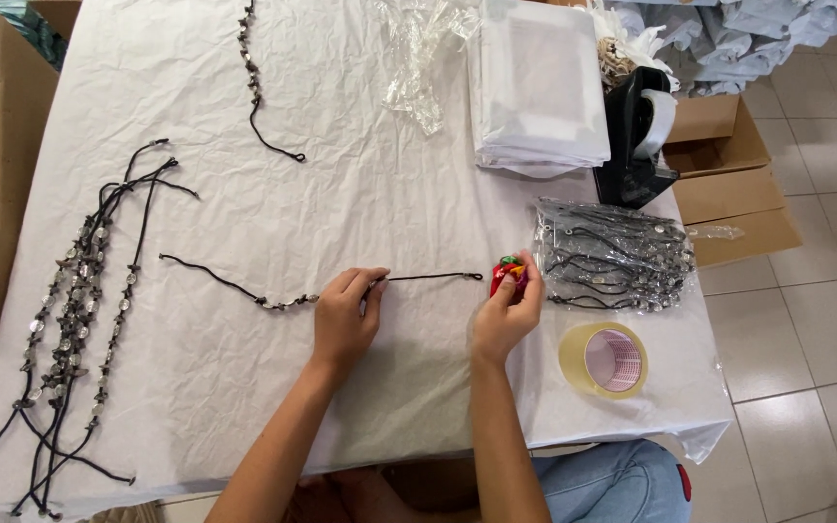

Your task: Finishing beaded necklaces by inspecting them and using a lighter to singe the cord ends

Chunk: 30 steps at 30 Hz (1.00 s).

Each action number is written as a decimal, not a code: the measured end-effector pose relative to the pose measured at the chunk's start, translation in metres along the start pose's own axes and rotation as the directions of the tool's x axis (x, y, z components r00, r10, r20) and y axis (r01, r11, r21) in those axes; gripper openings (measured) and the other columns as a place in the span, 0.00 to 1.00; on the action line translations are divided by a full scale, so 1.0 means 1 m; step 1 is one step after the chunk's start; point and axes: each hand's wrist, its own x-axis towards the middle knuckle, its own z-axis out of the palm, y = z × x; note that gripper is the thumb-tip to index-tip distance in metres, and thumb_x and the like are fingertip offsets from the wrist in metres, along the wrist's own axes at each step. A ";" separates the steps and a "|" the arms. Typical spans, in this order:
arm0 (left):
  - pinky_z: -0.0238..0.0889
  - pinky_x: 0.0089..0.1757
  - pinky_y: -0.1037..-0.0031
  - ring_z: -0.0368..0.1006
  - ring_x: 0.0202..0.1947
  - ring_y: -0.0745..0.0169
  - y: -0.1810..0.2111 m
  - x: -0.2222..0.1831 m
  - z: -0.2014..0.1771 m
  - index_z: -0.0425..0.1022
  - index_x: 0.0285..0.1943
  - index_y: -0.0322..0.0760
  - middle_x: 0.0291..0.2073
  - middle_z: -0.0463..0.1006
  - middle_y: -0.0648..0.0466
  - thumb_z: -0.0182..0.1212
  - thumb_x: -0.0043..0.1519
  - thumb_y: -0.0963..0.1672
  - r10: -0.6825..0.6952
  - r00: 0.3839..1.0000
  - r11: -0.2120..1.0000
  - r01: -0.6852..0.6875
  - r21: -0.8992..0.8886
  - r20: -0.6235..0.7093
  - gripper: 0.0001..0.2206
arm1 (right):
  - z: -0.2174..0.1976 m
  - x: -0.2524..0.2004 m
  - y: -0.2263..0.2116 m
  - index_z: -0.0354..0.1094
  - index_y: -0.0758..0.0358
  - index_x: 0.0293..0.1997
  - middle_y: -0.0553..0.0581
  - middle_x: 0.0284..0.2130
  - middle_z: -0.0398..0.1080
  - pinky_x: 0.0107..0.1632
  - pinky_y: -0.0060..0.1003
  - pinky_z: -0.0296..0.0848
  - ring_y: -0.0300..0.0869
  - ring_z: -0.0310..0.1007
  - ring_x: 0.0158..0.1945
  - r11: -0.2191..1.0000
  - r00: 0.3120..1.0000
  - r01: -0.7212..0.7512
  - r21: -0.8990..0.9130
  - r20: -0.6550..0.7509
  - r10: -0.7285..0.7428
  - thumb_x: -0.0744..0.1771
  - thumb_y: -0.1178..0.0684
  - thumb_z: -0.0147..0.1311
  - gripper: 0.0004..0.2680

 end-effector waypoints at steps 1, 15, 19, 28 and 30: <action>0.71 0.39 0.65 0.79 0.34 0.48 -0.001 -0.001 0.001 0.81 0.45 0.39 0.33 0.81 0.52 0.61 0.65 0.39 0.003 1.000 1.000 -0.003 0.009 -0.007 0.05 | 0.000 0.000 0.002 0.70 0.64 0.60 0.63 0.48 0.74 0.60 0.44 0.70 0.54 0.74 0.54 1.000 1.000 -0.004 0.022 -0.022 0.005 0.68 0.64 0.49 0.14; 0.70 0.37 0.63 0.78 0.31 0.47 -0.011 -0.005 0.007 0.79 0.45 0.38 0.30 0.81 0.51 0.64 0.62 0.39 -0.002 1.000 1.000 0.003 0.011 -0.021 0.05 | 0.018 -0.029 -0.058 0.74 0.60 0.50 0.57 0.45 0.76 0.53 0.45 0.74 0.53 0.77 0.50 0.898 0.702 0.388 0.209 0.565 -0.434 0.67 0.59 0.57 0.07; 0.71 0.38 0.63 0.79 0.32 0.46 -0.004 -0.001 0.004 0.79 0.45 0.38 0.30 0.81 0.51 0.65 0.60 0.38 0.004 1.000 1.000 -0.004 -0.021 -0.014 0.06 | 0.027 -0.036 -0.025 0.75 0.52 0.47 0.47 0.36 0.72 0.51 0.42 0.67 0.44 0.72 0.44 0.832 0.617 0.554 0.014 0.665 -0.422 0.68 0.49 0.55 0.06; 0.70 0.39 0.67 0.79 0.31 0.54 -0.006 -0.002 0.005 0.79 0.43 0.45 0.28 0.81 0.58 0.66 0.63 0.41 0.004 1.000 1.000 -0.004 -0.018 -0.010 0.03 | 0.023 -0.034 -0.024 0.72 0.52 0.38 0.44 0.33 0.68 0.52 0.42 0.65 0.44 0.71 0.42 0.888 0.750 0.454 -0.073 0.569 -0.337 0.67 0.53 0.56 0.01; 0.70 0.39 0.67 0.79 0.31 0.55 -0.008 -0.002 0.007 0.79 0.42 0.45 0.28 0.81 0.58 0.66 0.63 0.42 0.004 1.000 1.000 -0.005 -0.027 -0.014 0.03 | 0.020 -0.029 -0.030 0.71 0.52 0.38 0.45 0.33 0.68 0.52 0.43 0.66 0.45 0.71 0.42 0.893 0.784 0.435 -0.113 0.536 -0.314 0.66 0.53 0.57 0.01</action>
